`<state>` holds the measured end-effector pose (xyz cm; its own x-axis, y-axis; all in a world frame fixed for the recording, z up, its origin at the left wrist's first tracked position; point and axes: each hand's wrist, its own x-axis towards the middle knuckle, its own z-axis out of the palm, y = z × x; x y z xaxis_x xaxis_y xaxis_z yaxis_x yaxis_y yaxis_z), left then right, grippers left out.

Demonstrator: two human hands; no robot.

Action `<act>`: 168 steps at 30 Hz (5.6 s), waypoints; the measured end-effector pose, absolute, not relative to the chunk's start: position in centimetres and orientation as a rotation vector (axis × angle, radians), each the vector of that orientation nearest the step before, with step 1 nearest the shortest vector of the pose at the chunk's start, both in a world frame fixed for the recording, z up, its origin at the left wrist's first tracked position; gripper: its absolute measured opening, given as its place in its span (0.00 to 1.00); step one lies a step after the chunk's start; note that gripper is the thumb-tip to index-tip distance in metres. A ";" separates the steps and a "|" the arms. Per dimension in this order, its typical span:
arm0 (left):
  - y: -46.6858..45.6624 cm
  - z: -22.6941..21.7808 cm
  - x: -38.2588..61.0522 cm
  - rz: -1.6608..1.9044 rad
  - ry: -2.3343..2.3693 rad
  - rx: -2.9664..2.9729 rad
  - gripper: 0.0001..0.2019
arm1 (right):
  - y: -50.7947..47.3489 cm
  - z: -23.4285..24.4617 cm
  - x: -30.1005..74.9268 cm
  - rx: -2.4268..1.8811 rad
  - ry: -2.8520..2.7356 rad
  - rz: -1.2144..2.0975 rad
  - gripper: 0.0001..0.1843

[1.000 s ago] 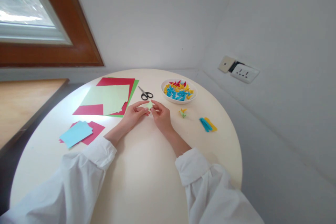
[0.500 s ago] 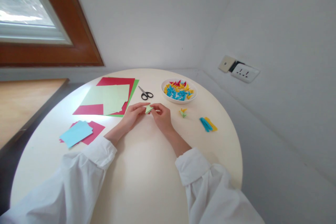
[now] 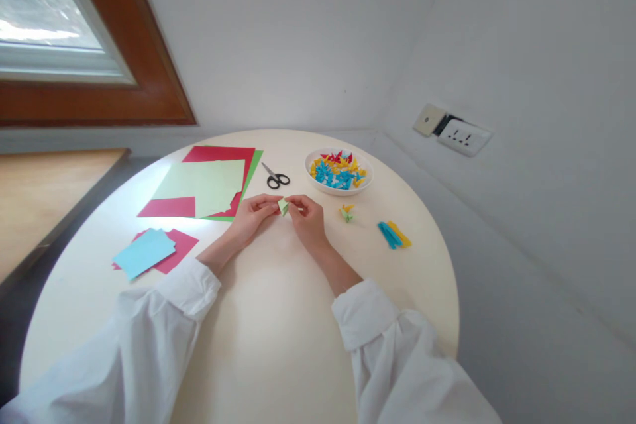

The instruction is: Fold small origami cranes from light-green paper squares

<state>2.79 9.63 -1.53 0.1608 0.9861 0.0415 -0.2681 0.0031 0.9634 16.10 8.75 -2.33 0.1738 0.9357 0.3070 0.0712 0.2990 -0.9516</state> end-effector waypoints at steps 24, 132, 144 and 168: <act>10.0 -2.3 2.8 1.285 0.975 1.271 0.06 | 8.9 -2.6 15.9 -1.082 -1.183 0.885 0.07; 10.3 -1.8 2.5 1.327 0.852 0.818 0.11 | 8.2 -2.1 15.8 -1.192 -1.608 0.838 0.11; 10.7 -1.7 2.1 1.401 0.815 0.732 0.15 | 8.4 -2.4 16.0 -1.184 -1.563 0.884 0.16; 9.9 -1.7 2.3 1.088 1.022 1.227 0.16 | 9.1 -3.2 16.4 -1.176 -1.359 0.853 0.15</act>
